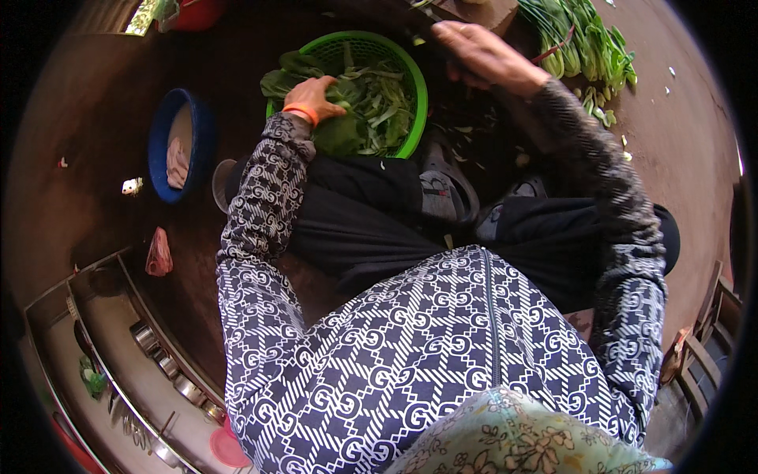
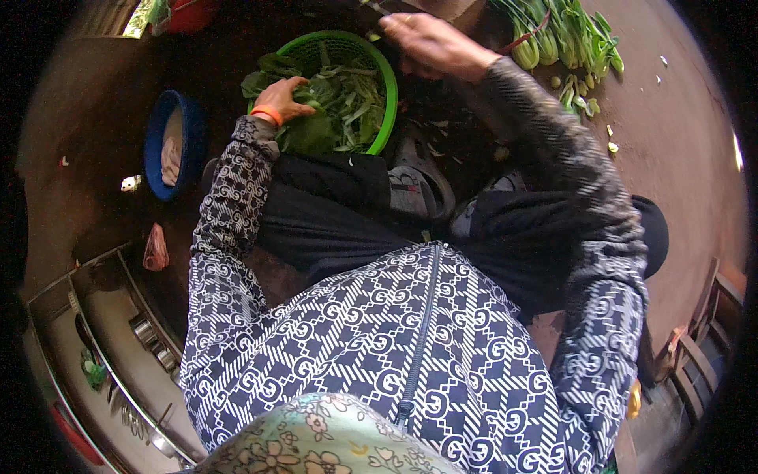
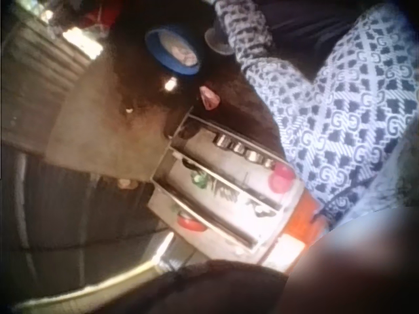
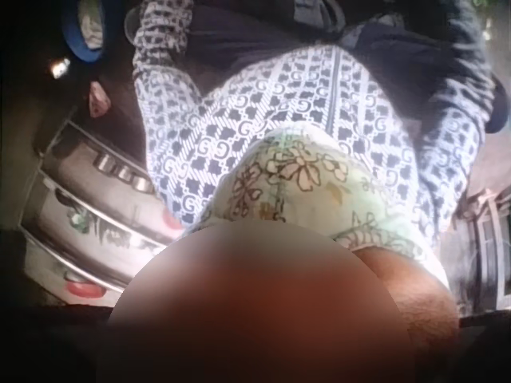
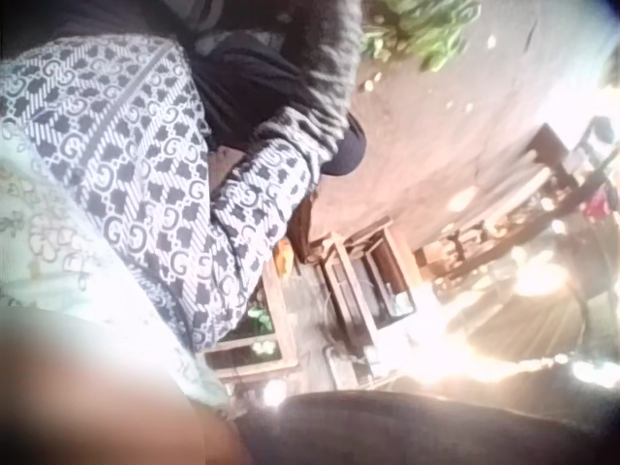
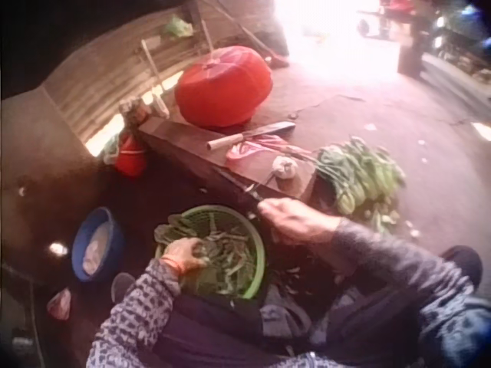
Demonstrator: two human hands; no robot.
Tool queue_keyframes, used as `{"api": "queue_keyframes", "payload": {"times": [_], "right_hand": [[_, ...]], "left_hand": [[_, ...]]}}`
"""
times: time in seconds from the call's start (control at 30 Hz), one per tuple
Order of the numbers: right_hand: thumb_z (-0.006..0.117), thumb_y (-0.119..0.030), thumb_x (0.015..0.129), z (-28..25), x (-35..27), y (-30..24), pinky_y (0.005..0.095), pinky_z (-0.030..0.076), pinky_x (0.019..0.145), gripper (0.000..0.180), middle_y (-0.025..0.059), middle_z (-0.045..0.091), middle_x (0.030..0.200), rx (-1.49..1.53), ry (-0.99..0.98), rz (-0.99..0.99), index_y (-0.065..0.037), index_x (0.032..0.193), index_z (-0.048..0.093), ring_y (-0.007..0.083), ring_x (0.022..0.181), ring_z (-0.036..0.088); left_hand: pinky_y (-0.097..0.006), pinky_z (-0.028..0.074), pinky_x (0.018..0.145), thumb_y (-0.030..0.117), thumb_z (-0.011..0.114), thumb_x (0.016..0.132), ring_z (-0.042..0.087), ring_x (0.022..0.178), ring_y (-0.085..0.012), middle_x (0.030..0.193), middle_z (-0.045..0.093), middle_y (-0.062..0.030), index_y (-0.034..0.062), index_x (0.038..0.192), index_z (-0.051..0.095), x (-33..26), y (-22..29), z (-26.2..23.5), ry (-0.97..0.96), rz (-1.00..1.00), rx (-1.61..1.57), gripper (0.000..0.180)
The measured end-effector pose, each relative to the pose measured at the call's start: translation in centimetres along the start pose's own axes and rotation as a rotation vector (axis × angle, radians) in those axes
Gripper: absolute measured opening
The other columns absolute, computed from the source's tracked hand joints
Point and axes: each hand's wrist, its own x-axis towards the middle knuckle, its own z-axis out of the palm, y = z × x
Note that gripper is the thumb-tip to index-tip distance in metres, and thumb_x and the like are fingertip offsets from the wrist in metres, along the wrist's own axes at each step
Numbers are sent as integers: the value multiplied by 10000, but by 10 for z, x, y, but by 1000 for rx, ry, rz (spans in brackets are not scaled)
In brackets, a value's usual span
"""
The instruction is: The person sits on the floor and uses a knife to trim and cut leafy green vegetables, placing the prepared pieces into a green basket. The person handles the vegetables one at a time, removing outer leaves and cutting the stems.
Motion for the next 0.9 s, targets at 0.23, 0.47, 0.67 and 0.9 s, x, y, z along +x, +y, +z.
{"api": "queue_keyframes", "payload": {"times": [0.23, 0.47, 0.67, 0.9], "right_hand": [[424, -417, 1070, -49, -73, -30, 193, 406, 413, 452, 60, 645, 784, -718, 471, -785, -83, 1359, 518, 51, 487, 527], [423, -473, 1056, -49, -169, -77, 172, 371, 373, 465, 56, 628, 696, 143, 439, 104, -40, 1058, 594, 52, 454, 524], [434, -422, 1046, -52, -174, -77, 140, 502, 594, 569, 171, 535, 1402, 190, 789, 113, -56, 1481, 446, 84, 878, 694], [363, -345, 1077, -60, -183, -95, 181, 312, 329, 351, 107, 622, 692, 407, 789, 111, -40, 1160, 516, 71, 384, 442]], "left_hand": [[-502, 493, 995, 297, 798, 795, 452, 1332, -390, 1444, 477, -182, 141, 1426, 487, 40, 66, 55, -121, 340, 73, 720], [-460, 557, 864, 311, 644, 902, 681, 1020, -337, 1123, 705, -138, 148, 1208, 677, 58, 61, 50, -292, 190, 292, 348], [-342, 560, 707, 295, 720, 840, 703, 781, -204, 874, 736, -94, 63, 964, 756, 50, 7, -13, -21, -2, -387, 265], [-365, 578, 782, 129, 719, 799, 724, 850, -265, 936, 744, -143, 87, 1058, 752, 43, -2, 13, -280, -65, -253, 265]]}}
